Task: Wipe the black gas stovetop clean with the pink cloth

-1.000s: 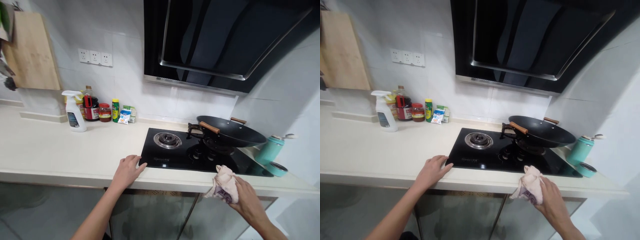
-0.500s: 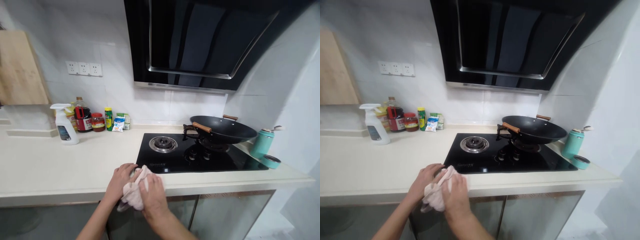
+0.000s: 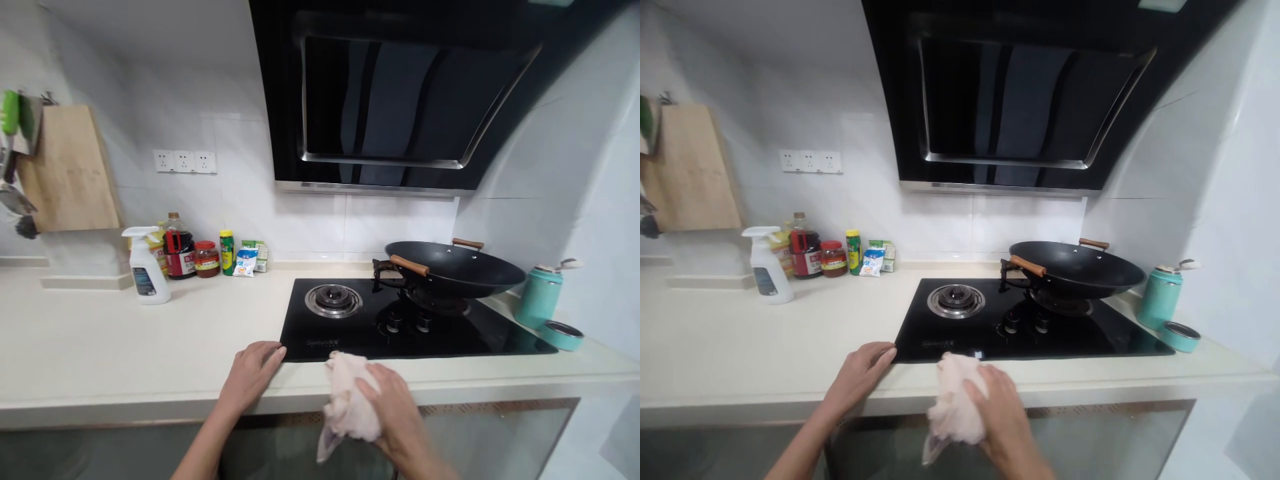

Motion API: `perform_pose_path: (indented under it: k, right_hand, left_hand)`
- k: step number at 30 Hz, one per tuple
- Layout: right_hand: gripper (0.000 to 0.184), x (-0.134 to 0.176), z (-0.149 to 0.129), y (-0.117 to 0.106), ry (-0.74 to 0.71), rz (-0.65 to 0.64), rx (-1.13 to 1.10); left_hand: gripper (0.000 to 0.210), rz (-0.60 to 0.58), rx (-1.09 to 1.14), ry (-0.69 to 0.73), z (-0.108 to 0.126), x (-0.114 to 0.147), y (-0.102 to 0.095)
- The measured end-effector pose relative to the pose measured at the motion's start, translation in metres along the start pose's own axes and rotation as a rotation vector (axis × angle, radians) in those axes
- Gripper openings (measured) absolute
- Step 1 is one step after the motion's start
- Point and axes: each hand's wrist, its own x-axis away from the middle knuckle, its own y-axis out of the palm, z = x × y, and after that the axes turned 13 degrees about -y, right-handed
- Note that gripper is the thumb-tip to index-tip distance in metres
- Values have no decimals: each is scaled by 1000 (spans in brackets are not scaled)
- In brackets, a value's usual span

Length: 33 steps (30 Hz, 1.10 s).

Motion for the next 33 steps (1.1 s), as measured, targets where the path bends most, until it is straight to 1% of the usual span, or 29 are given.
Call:
perform_pose_path:
  k: [1, 2, 5, 8, 11, 13, 14, 16, 18, 21, 23, 25, 27, 29, 31, 33]
  right_hand:
    - [39, 11, 16, -10, 48, -21, 27]
    - [36, 21, 30, -21, 85, -37, 51]
    - [37, 43, 67, -56, 170, -61, 121]
    - [36, 55, 92, -86, 241, -67, 198]
    - [39, 57, 105, -102, 262, -73, 241]
    - [40, 55, 107, -103, 246, -88, 239]
    - [40, 54, 105, -99, 231, -99, 230]
    - [41, 47, 94, -84, 189, -128, 195]
    - [53, 34, 72, -60, 135, -163, 143]
    - [89, 3, 15, -14, 25, -185, 36]
    - [97, -21, -29, 12, -62, -133, -107]
    - [98, -42, -67, 27, -107, -65, -194]
    - [95, -56, -88, 27, -127, -17, -262]
    - [86, -63, -91, 15, -138, -8, -385]
    - [71, -69, -78, -7, -69, -38, -580]
    - [59, -75, -56, -30, 83, -50, -766]
  left_hand:
    - [49, 6, -4, 1, 0, 0, 0]
    - [50, 11, -9, 1, 1, 1, 0]
    - [50, 20, -23, 1, 1, 2, 2]
    - [47, 39, -27, 16, 2, 2, 4]
    - [46, 56, -29, 31, 4, 3, 6]
    - [46, 62, -39, 36, 6, 4, 6]
    - [45, 65, -47, 37, 7, 5, 6]
    - [44, 72, -62, 38, 9, 6, 6]
    - [44, 79, -67, 41, 9, 7, 7]
    - [43, 90, -62, 54, 8, 7, 8]
    - [42, 96, -63, 67, 6, 7, 9]
    - [40, 94, -64, 78, 4, 7, 9]
    - [39, 87, -64, 80, 2, 6, 8]
    - [38, 77, -61, 78, 1, 6, 8]
    - [39, 80, -56, 73, 0, 6, 8]
    - [39, 88, -48, 65, 0, 6, 9]
